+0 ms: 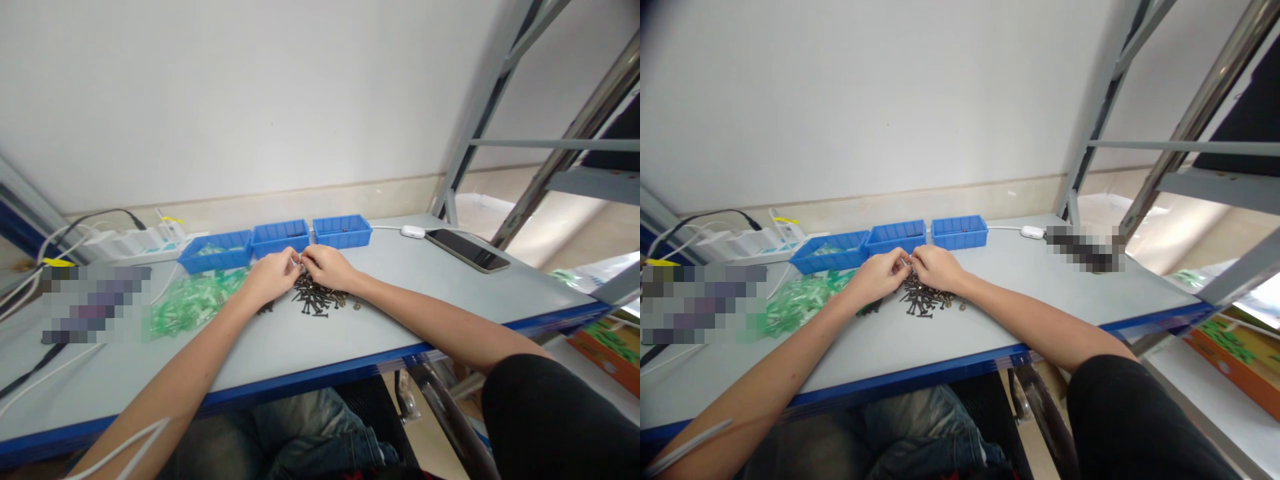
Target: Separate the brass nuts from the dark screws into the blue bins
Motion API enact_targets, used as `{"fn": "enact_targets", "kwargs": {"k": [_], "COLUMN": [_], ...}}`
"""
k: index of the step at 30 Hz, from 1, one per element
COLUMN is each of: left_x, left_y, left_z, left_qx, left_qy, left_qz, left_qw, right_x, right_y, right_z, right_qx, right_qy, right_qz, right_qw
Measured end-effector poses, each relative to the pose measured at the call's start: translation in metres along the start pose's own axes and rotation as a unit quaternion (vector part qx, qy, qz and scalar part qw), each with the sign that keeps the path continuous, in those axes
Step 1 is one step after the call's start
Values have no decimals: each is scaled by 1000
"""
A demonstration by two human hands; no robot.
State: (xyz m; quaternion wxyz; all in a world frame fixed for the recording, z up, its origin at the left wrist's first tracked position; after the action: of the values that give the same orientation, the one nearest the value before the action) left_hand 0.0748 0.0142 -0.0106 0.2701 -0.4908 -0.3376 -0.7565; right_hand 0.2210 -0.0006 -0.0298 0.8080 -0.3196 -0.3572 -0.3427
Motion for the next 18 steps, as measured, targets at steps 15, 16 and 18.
{"fn": "enact_targets", "kwargs": {"k": [15, 16, 18], "left_x": [-1, -1, -1], "left_y": [-1, -1, -1], "left_z": [1, 1, 1], "left_qx": [17, 15, 13], "left_qy": [15, 16, 17], "left_qz": [38, 34, 21], "left_qw": [999, 999, 1000], "right_x": [-4, -3, -3], "right_y": [6, 6, 5], "right_z": [0, 0, 0], "right_qx": [15, 11, 0], "right_qy": [12, 10, 7], "right_qz": [42, 40, 32], "right_qw": [999, 999, 999]}}
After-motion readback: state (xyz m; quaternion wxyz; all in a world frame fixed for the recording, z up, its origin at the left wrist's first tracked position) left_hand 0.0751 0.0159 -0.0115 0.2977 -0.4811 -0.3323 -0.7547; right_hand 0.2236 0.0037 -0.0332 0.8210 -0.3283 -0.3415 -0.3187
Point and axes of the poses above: each hand's wrist, its own z-axis towards the middle knuckle, its own x-axis out of the back of the hand, y = z × x, the point moved 2 cm from there along z, towards the middle knuckle, and after that the axes turned 2 degrees about x, right-handed, at the moved point
